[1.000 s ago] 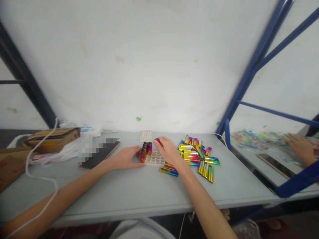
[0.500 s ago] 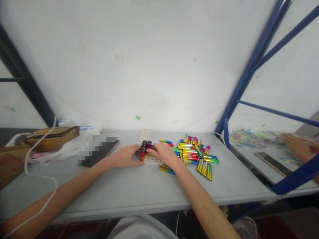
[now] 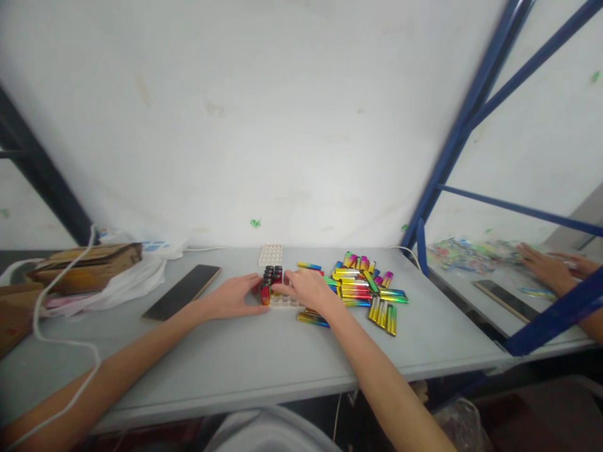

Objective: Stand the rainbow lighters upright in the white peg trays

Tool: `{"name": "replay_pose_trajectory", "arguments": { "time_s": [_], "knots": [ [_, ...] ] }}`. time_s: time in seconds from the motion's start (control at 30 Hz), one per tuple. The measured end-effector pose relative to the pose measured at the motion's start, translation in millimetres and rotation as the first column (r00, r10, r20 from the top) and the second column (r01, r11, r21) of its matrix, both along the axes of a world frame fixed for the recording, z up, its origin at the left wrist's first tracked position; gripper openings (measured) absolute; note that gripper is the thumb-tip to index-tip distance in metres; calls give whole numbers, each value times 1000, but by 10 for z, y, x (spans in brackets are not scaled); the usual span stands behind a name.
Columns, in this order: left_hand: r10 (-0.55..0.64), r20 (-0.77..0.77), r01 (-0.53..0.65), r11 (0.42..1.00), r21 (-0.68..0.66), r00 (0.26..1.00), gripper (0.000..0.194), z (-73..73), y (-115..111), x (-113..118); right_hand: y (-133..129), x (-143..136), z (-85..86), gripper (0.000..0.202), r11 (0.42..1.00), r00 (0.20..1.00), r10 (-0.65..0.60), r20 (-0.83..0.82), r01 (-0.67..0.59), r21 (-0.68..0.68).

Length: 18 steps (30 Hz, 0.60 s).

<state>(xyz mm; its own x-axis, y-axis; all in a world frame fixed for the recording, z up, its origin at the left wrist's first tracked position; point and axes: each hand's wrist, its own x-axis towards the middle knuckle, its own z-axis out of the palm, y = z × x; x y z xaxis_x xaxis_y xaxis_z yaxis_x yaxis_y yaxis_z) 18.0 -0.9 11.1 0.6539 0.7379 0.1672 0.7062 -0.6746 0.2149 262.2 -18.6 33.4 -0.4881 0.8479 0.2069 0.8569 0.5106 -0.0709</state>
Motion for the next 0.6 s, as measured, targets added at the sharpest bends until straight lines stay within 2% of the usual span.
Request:
{"name": "replay_pose_trajectory", "arguments": {
  "time_s": [0.17, 0.3, 0.4, 0.6],
  "knots": [
    [9, -34, -9, 1000, 20, 999, 52, -19, 11, -8, 160, 533, 51, 40, 994, 977, -95, -190, 104, 35],
    [-4, -33, 5, 1000, 31, 999, 52, -27, 21, -9, 296, 890, -14, 25, 994, 976, -106, -192, 103, -27],
    [-14, -28, 15, 1000, 27, 1000, 53, -21, 20, -4, 349, 954, -78, 27, 991, 977, -114, -182, 101, -83],
    [-11, -30, 11, 1000, 13, 999, 51, 4, 8, 1, 424, 874, -115, 21, 972, 956, -186, -228, 146, -184]
  ]
}}
